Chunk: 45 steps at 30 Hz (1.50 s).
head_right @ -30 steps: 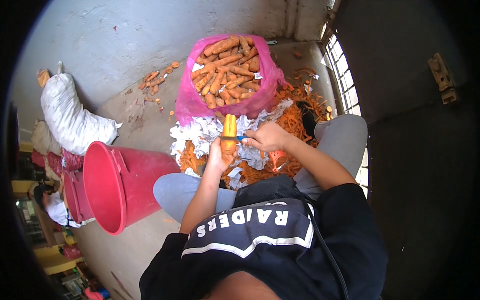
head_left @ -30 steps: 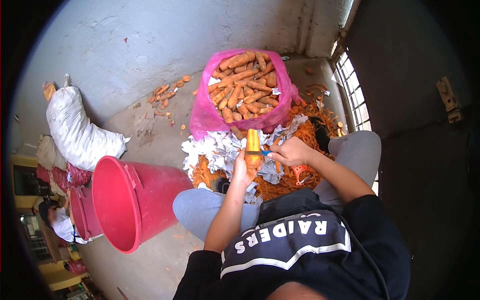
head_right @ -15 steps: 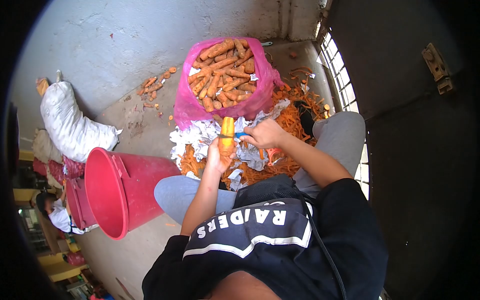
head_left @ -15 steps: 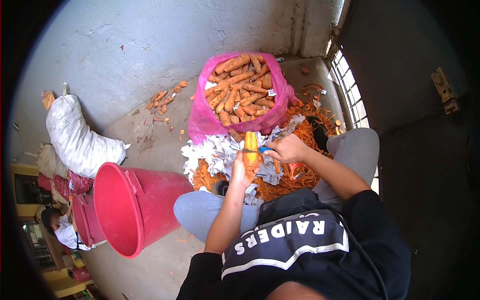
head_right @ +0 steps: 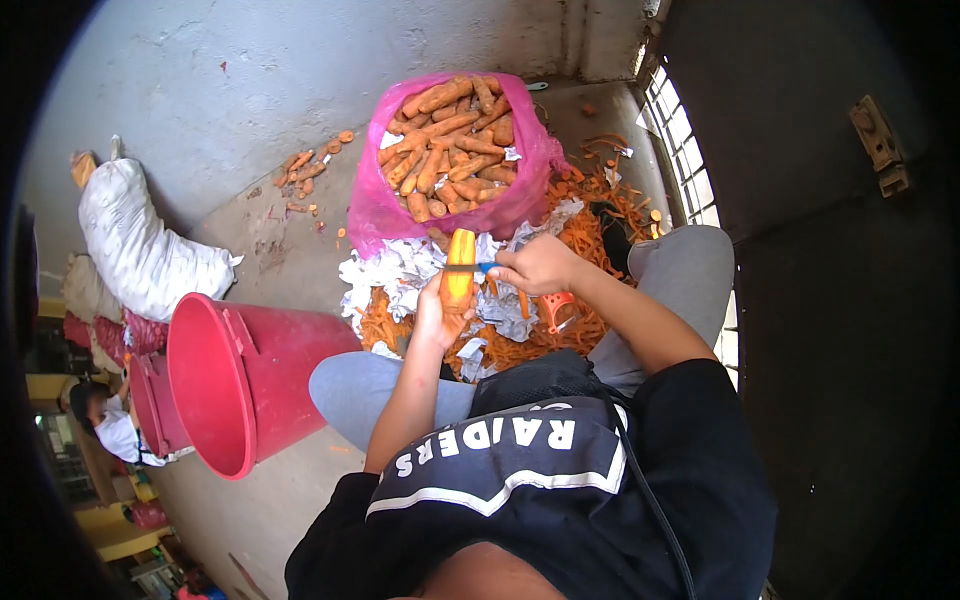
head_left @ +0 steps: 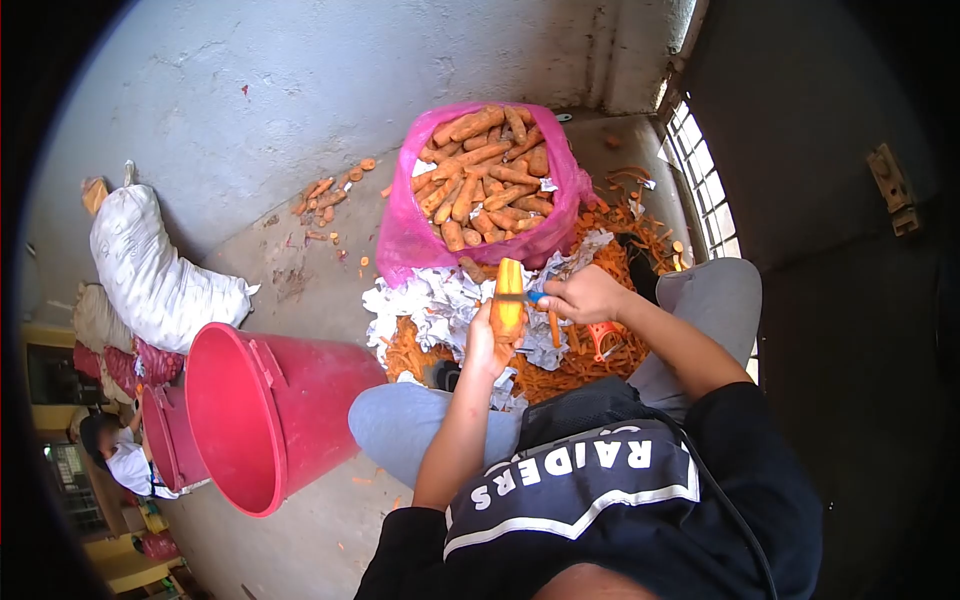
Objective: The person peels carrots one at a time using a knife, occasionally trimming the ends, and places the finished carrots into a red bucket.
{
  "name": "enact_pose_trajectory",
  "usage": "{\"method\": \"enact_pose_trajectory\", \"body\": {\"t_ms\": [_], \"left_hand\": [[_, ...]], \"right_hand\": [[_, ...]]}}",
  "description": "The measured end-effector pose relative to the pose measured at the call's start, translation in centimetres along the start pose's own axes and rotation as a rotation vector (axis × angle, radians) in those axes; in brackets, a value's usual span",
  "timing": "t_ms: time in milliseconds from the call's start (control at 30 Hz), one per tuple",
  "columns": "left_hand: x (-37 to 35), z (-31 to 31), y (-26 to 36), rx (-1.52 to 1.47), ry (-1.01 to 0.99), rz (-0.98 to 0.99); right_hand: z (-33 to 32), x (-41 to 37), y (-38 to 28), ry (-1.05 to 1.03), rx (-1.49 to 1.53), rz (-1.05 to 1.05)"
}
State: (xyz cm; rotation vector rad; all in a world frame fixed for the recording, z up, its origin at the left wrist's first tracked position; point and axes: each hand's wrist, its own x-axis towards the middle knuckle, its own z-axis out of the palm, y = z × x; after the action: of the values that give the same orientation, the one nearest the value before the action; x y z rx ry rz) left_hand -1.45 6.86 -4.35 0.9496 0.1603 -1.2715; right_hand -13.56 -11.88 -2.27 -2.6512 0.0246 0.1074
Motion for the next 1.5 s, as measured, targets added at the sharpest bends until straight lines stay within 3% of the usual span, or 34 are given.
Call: {"method": "enact_pose_trajectory", "body": {"t_ms": [533,1033,1133,1200,1333,1433,1500], "left_hand": [[-0.3,0.4,0.1,0.04,0.057,0.024],[-0.5,0.1,0.4,0.05,0.101,0.028],[-0.7,0.1,0.6,0.07,0.041,0.004],[-1.7,1.0,0.5,0.097,-0.007,-0.037],[-1.3,0.5,-0.2,0.049,0.049,-0.004],[-0.5,-0.3,-0.1,0.023,0.025,-0.003],[-0.2,-0.5,-0.1,0.013,0.015,0.014]], "right_hand": [[-1.1,-0.9,-2.4,-0.054,0.032,-0.119],[-0.2,0.0,-2.4,0.007,-0.056,0.012],[0.5,0.8,-0.6,-0.009,-0.087,0.089],[1.1,1.0,2.9,0.059,-0.136,0.313],[1.5,-1.6,6.8,0.298,-0.001,0.531],[1.5,-2.1,6.6,0.129,0.044,0.569],[1.3,-1.6,4.9,0.073,0.087,0.471]]}}
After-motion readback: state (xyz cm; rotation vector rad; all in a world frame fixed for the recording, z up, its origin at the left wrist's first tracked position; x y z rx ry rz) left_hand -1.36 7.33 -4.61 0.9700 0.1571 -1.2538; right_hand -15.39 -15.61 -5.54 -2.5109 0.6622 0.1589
